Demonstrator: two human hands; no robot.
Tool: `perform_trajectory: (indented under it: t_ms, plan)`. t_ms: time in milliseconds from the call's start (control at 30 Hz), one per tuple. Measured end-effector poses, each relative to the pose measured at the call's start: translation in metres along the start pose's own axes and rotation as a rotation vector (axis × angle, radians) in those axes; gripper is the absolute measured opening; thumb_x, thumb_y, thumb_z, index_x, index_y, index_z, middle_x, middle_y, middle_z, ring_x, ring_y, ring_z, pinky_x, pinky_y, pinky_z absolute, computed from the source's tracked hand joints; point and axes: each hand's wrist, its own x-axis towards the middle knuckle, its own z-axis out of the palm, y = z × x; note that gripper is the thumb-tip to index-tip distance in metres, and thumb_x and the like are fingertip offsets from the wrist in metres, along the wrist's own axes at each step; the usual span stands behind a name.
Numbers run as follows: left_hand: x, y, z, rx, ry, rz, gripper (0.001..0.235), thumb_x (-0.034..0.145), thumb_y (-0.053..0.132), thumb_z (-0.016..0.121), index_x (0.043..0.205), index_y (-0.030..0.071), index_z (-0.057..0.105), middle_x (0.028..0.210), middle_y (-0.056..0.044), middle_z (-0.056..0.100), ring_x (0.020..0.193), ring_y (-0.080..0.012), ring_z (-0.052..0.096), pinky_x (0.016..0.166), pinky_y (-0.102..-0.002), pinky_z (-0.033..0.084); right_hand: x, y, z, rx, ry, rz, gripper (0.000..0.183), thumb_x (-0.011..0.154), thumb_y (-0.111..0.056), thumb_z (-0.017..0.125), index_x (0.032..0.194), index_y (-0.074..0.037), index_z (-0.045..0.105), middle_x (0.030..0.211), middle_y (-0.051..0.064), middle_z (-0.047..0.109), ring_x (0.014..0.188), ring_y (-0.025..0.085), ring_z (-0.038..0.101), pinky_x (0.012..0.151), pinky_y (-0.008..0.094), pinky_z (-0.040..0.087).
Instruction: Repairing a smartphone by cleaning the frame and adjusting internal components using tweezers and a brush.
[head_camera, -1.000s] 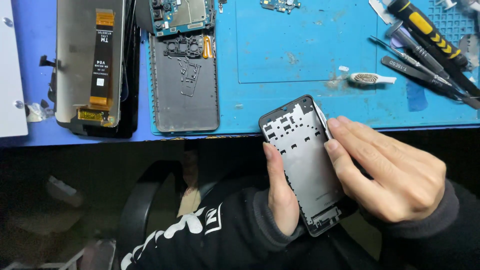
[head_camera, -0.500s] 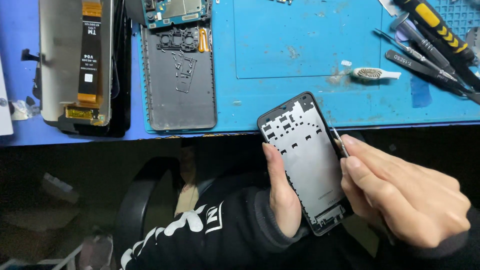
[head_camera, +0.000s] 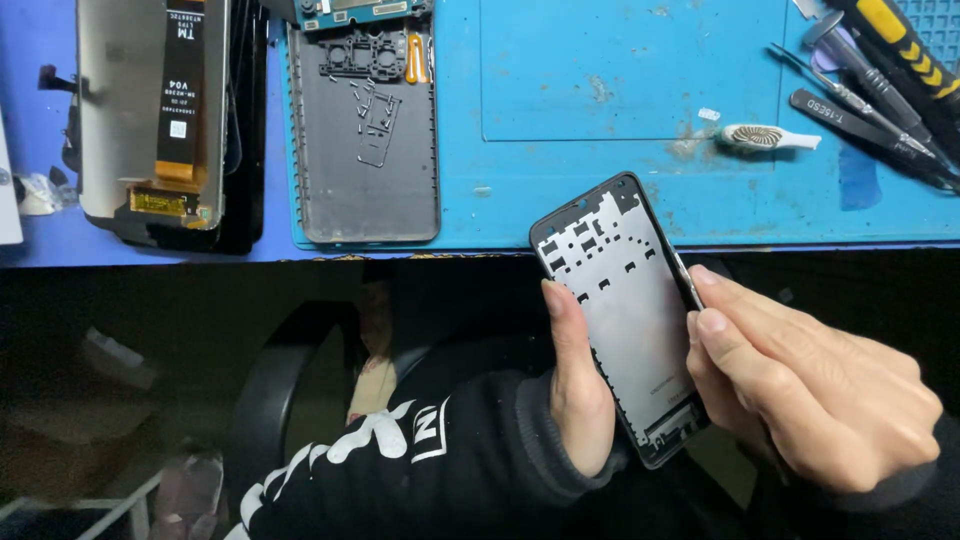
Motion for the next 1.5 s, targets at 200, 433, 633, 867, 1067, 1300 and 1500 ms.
perform_trajectory:
  t_ms: [200, 433, 633, 867, 1067, 1300, 1500]
  plan:
    - [-0.001, 0.006, 0.004, -0.003, -0.024, -0.046, 0.100, 0.100, 0.078, 0.015, 0.156, -0.001, 0.042, 0.146, -0.015, 0.054, 0.132, -0.0245, 0.056, 0.115, -0.037, 0.045, 0.000, 0.000, -0.001, -0.004, -0.036, -0.013, 0.019, 0.083, 0.006, 0.078, 0.099, 0.011, 0.070, 0.105, 0.029, 0.073, 0.094, 0.036, 0.076, 0.077, 0.040, 0.062]
    - [-0.002, 0.005, 0.004, -0.019, -0.084, -0.057, 0.103, 0.101, 0.079, 0.014, 0.160, -0.002, 0.036, 0.150, -0.016, 0.050, 0.136, -0.0266, 0.052, 0.117, -0.038, 0.042, 0.000, 0.000, -0.007, -0.036, -0.136, -0.089, 0.020, 0.082, 0.003, 0.076, 0.099, 0.012, 0.070, 0.104, 0.031, 0.074, 0.098, 0.040, 0.076, 0.083, 0.045, 0.063]
    - [0.001, 0.014, 0.010, 0.070, -0.052, 0.025, 0.092, 0.104, 0.070, 0.015, 0.160, -0.001, 0.034, 0.155, -0.016, 0.047, 0.141, -0.0269, 0.048, 0.121, -0.039, 0.039, 0.032, 0.008, 0.001, -0.026, -0.031, -0.129, 0.012, 0.082, 0.010, 0.075, 0.092, 0.014, 0.070, 0.100, 0.029, 0.074, 0.093, 0.036, 0.076, 0.079, 0.040, 0.062]
    - [0.002, 0.015, 0.004, 0.085, -0.051, 0.094, 0.089, 0.106, 0.068, 0.016, 0.161, -0.001, 0.034, 0.157, -0.015, 0.046, 0.144, -0.0265, 0.046, 0.123, -0.038, 0.038, 0.016, 0.018, 0.002, 0.026, -0.073, -0.171, 0.015, 0.080, 0.012, 0.073, 0.094, 0.016, 0.069, 0.099, 0.032, 0.072, 0.093, 0.041, 0.077, 0.081, 0.044, 0.064]
    - [0.002, 0.018, 0.000, 0.048, -0.068, 0.030, 0.090, 0.105, 0.070, 0.019, 0.159, 0.000, 0.037, 0.152, -0.014, 0.051, 0.140, -0.0256, 0.051, 0.122, -0.038, 0.041, 0.033, 0.029, 0.001, 0.095, -0.083, -0.134, 0.014, 0.082, 0.010, 0.073, 0.095, 0.015, 0.069, 0.103, 0.033, 0.072, 0.090, 0.040, 0.075, 0.077, 0.042, 0.061]
    - [0.010, 0.051, -0.018, -0.108, -0.113, -0.301, 0.107, 0.100, 0.092, 0.017, 0.127, -0.004, 0.056, 0.103, -0.017, 0.062, 0.091, -0.0300, 0.066, 0.081, -0.048, 0.059, 0.025, 0.098, -0.006, 0.104, -0.364, -0.428, 0.043, 0.079, -0.007, 0.069, 0.119, 0.008, 0.062, 0.133, 0.032, 0.061, 0.119, 0.045, 0.066, 0.096, 0.050, 0.056]
    - [0.011, 0.067, -0.018, -0.071, -0.132, -0.364, 0.108, 0.099, 0.092, 0.019, 0.123, -0.005, 0.059, 0.099, -0.018, 0.064, 0.087, -0.0299, 0.067, 0.078, -0.048, 0.060, 0.009, 0.109, -0.007, 0.171, -0.430, -0.297, 0.043, 0.083, -0.008, 0.066, 0.125, 0.004, 0.063, 0.136, 0.026, 0.063, 0.118, 0.037, 0.067, 0.097, 0.045, 0.057]
